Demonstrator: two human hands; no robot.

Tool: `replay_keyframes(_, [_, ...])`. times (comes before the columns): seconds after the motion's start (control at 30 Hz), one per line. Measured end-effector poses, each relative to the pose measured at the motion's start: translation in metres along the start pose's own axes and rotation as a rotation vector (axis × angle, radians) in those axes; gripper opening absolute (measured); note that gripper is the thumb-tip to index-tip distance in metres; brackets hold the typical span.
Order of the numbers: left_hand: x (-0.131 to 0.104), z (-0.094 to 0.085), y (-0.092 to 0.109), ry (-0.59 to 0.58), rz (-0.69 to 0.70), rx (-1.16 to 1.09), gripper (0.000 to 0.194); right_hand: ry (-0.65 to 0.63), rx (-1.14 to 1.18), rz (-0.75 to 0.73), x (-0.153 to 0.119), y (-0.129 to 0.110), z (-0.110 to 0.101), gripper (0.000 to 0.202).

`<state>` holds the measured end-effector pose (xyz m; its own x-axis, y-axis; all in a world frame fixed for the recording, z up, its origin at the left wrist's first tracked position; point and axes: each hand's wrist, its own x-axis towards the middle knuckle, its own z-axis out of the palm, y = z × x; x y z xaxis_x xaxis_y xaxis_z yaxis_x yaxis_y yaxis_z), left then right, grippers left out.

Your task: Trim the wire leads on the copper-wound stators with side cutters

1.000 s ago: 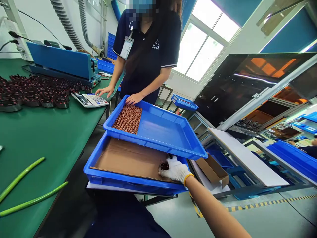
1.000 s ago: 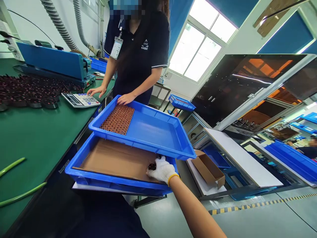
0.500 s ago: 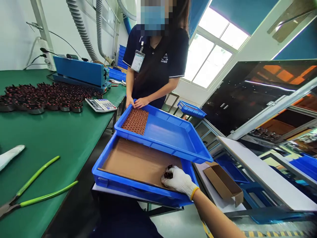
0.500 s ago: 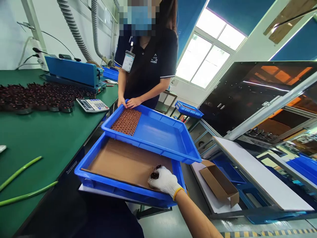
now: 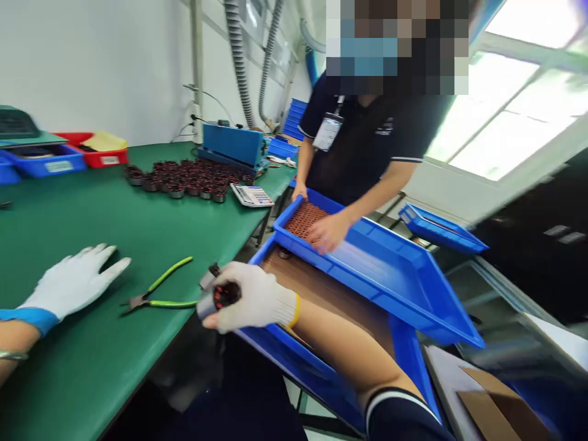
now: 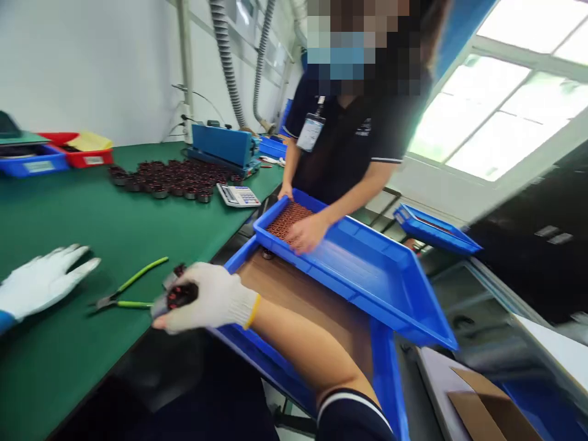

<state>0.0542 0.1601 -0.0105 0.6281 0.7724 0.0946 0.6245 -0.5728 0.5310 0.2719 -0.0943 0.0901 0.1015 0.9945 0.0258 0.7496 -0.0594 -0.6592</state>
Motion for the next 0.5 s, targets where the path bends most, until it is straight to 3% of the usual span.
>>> replay_keyframes(0.13, [-0.055, -0.017, 0.004, -0.040, -0.221, -0.286, 0.077, -0.210, -0.195, -0.233, 0.098, -0.041, 0.052, 0.050])
replay_keyframes(0.23, [-0.093, -0.034, 0.006, 0.085, -0.346, -0.348, 0.073, -0.359, -0.431, -0.364, 0.141, -0.069, 0.096, 0.057])
replay_keyframes(0.37, [-0.143, -0.043, 0.005, 0.324, -0.550, -0.325, 0.081, -0.440, -0.533, -0.480, 0.152, -0.079, 0.126, 0.068])
replay_keyframes(0.5, [-0.171, -0.032, 0.024, 0.310, -0.585, -0.201, 0.093, -0.292, -0.457, -0.498, 0.131, -0.055, 0.111, 0.089])
